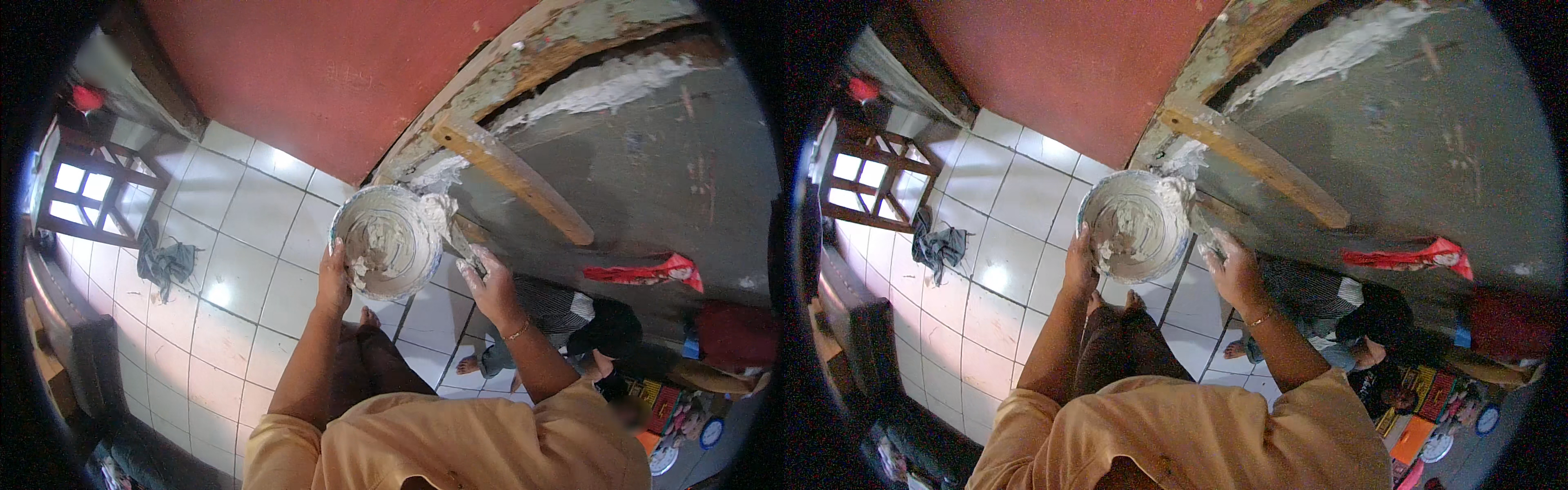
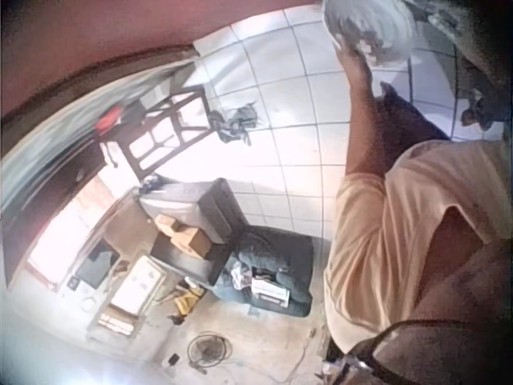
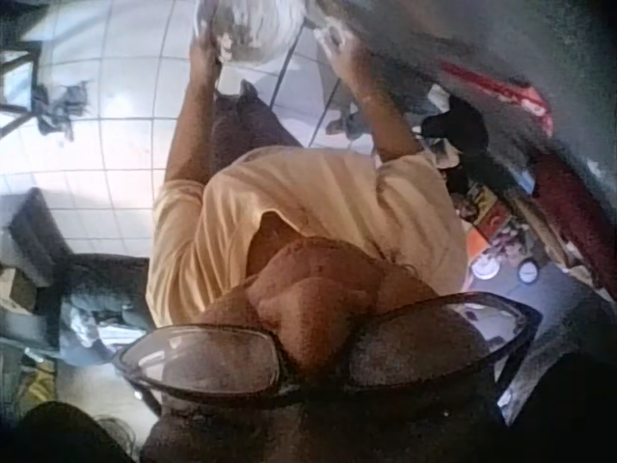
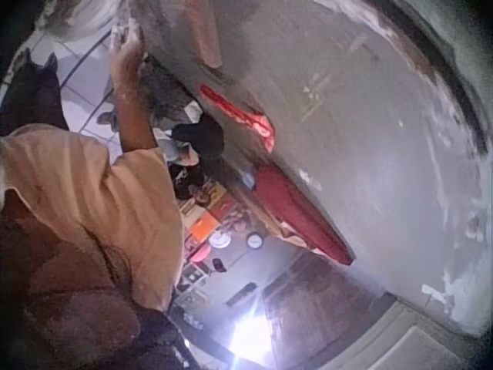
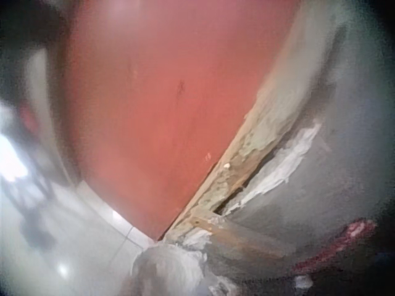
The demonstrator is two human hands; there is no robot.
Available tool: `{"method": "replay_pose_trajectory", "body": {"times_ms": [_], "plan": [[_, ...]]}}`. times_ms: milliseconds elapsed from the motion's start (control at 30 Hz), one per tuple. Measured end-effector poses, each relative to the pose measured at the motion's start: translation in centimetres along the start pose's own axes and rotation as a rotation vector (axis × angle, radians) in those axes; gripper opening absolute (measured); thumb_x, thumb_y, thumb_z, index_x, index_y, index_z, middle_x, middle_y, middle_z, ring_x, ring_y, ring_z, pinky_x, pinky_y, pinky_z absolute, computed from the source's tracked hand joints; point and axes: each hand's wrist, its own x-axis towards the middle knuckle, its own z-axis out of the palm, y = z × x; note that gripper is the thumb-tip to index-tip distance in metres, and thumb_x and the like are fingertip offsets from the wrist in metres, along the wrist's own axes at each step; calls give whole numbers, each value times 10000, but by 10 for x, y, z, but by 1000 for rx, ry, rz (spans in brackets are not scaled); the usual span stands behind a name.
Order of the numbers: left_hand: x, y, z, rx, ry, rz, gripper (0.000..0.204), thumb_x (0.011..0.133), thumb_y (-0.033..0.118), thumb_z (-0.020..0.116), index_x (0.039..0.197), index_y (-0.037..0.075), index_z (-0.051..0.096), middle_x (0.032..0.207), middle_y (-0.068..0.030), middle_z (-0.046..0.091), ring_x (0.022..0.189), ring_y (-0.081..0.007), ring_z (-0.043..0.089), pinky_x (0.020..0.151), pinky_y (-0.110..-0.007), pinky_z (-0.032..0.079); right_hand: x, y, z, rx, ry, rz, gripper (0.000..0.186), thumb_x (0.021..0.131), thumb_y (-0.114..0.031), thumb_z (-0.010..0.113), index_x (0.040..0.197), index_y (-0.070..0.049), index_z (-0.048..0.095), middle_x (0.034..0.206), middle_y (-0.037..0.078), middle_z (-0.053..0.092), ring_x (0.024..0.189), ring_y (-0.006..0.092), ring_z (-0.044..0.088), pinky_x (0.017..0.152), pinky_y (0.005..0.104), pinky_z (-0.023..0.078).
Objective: The person applies plaster to a damaged wall using a putty knife, taking fresh plaster from a bucket held in the other hand.
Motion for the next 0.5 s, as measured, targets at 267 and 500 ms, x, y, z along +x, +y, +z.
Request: {"method": "replay_pose_trajectory", "body": {"times_ms": [267,500], "plan": [[16,-34,-34,-49,52,-60,506,992,348,477,1335,-21,428,1275,-149,540,1157,-228,533,981,-357,430,38,24,34,24,79,-7,413,867,-176,643,1207,48,573,1168,252,611,1104,379,584,991,403,417],[21,-45,-32,-92,26,-52,520,994,351,465,1357,-14,391,1301,-155,519,1171,-251,526,993,-383,429,53,-2,14,40,177,-122,320,872,-125,649,1114,76,590,973,195,658,873,236,639,815,338,496]]}}
